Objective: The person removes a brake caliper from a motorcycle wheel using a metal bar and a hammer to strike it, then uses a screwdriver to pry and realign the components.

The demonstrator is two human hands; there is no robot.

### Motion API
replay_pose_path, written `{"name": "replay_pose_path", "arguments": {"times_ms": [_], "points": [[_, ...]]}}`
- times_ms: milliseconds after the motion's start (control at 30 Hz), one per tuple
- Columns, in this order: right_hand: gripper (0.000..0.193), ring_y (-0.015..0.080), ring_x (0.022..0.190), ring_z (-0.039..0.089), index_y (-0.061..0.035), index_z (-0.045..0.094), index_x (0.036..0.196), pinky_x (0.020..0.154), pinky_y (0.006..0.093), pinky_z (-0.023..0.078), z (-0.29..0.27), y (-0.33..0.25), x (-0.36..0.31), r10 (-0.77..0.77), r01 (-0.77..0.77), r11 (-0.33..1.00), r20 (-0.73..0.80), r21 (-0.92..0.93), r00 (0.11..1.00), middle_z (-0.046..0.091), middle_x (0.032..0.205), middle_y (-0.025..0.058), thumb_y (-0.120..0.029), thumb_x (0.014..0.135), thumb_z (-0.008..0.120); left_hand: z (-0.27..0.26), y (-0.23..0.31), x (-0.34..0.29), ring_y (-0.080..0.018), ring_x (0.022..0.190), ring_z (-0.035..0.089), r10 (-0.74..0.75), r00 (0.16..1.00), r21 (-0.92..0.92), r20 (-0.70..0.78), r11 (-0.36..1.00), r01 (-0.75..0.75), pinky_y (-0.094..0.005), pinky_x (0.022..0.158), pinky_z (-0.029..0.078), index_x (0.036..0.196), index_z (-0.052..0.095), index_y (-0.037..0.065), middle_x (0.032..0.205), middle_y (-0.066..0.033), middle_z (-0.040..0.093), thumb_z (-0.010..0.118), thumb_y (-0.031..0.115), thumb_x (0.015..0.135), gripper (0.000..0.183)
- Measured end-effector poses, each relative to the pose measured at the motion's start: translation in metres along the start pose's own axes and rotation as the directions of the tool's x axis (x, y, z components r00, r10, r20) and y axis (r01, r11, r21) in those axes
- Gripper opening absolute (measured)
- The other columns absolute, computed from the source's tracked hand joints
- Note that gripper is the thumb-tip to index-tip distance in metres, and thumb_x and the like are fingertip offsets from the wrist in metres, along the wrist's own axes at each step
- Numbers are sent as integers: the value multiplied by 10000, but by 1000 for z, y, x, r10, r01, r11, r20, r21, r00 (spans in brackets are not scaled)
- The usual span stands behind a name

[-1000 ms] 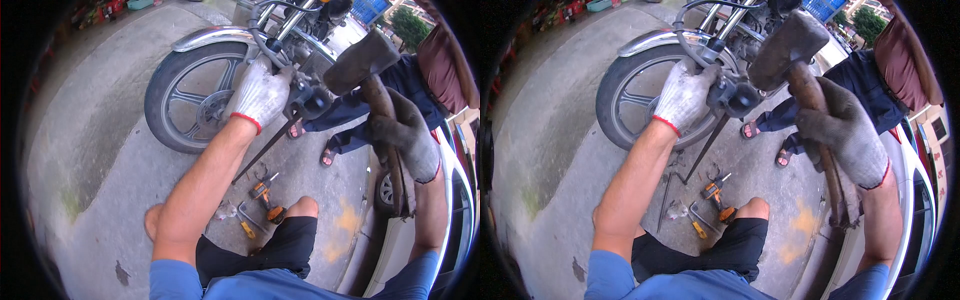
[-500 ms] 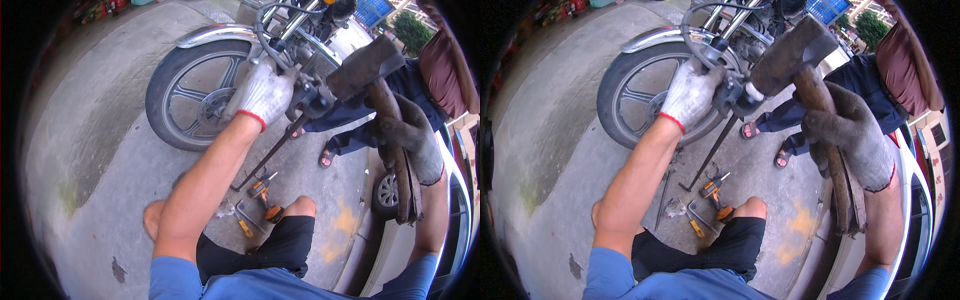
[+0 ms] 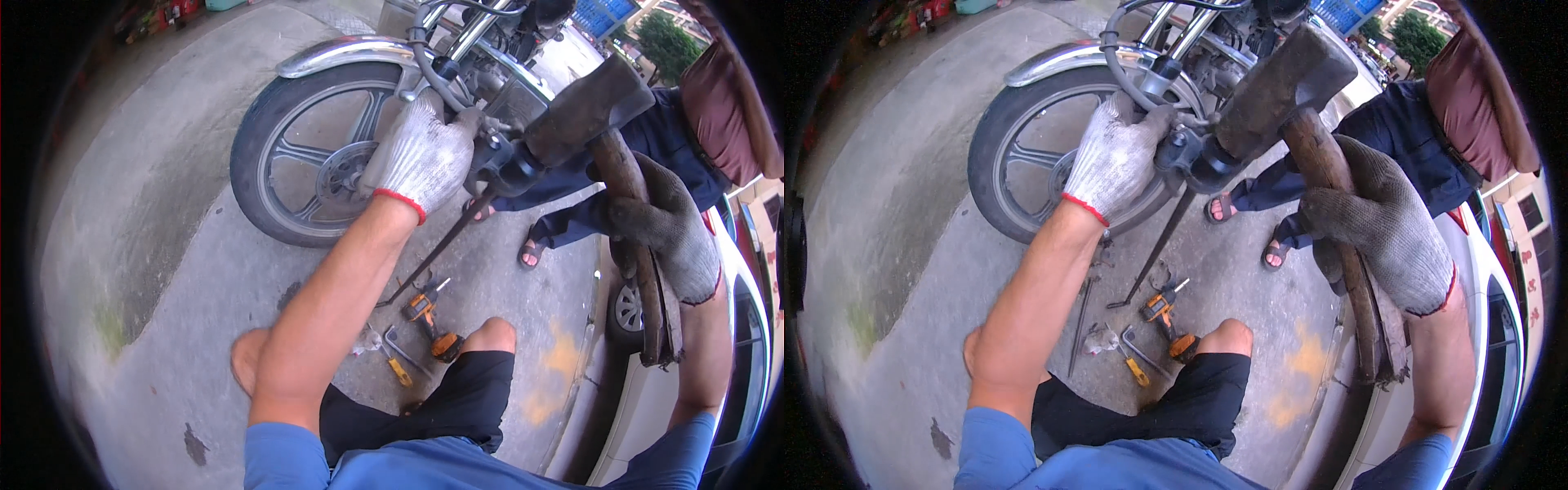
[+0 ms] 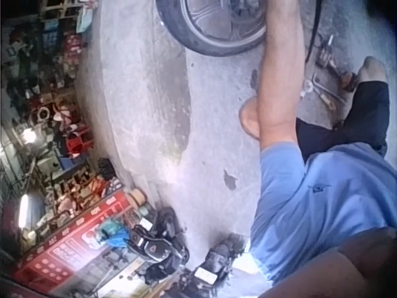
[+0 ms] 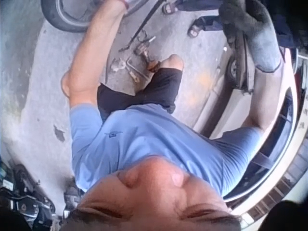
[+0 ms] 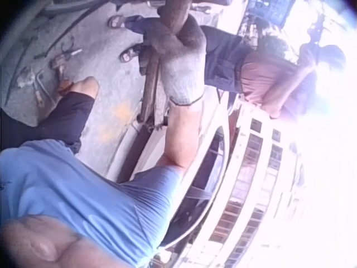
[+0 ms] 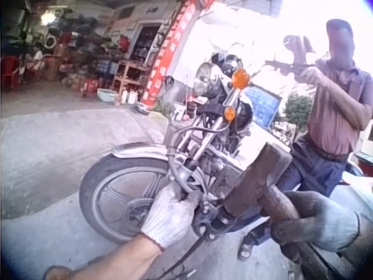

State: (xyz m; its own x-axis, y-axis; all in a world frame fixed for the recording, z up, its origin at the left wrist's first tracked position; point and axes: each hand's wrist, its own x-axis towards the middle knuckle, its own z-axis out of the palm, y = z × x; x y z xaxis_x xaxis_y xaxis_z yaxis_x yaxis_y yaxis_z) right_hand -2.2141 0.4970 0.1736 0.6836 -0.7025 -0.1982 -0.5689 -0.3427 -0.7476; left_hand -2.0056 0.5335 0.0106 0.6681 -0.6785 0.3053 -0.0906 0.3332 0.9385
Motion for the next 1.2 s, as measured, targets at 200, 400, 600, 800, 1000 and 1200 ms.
{"name": "replay_pose_path", "arguments": {"times_ms": [200,400,600,800,1000,1200], "points": [[673,167,533,630,101,356,1389,442,266,523,-4,9,-7,34,-34,987,2,159,999,623,796,119,-31,815,682,4,-23,3,-179,840,649,86,995,-50,49,995,-83,-301,749,518,1058,580,-70,912,-136,671,559,75,920,201],[662,165,501,616,103,359,1386,428,264,512,-1,8,-14,19,-10,980,-43,197,999,622,783,122,-41,826,681,5,-14,-9,-155,761,635,48,998,72,35,996,-50,-316,662,503,1003,601,-66,843,-133,663,584,108,909,199],[622,139,568,612,113,453,1288,461,209,528,5,-12,-16,-48,49,999,-61,19,997,614,822,120,-154,762,653,4,-27,-5,-154,726,633,79,997,93,25,992,-81,-324,629,499,974,626,-54,824,-125,666,573,121,915,191],[581,172,567,628,74,483,1263,466,224,513,-29,-11,-37,-357,298,931,-361,-210,862,624,790,128,-247,819,675,10,-21,-1,-312,862,622,93,995,85,36,992,-96,-412,755,489,1024,610,-59,906,-222,645,567,193,895,286],[627,148,569,635,92,404,1352,444,258,511,10,-6,-14,47,-47,999,-2,20,999,618,794,100,-33,801,675,-4,-16,10,-173,826,630,30,1000,129,5,991,-31,-344,731,489,1014,633,-56,980,-155,674,615,119,887,217],[619,157,486,606,86,410,1342,425,259,513,6,20,-15,-7,9,986,-12,164,1000,597,753,96,-66,797,660,-13,-17,-3,-163,864,611,76,997,-14,-4,997,-76,-323,767,487,1102,588,-57,981,-119,674,609,111,908,258]]}}
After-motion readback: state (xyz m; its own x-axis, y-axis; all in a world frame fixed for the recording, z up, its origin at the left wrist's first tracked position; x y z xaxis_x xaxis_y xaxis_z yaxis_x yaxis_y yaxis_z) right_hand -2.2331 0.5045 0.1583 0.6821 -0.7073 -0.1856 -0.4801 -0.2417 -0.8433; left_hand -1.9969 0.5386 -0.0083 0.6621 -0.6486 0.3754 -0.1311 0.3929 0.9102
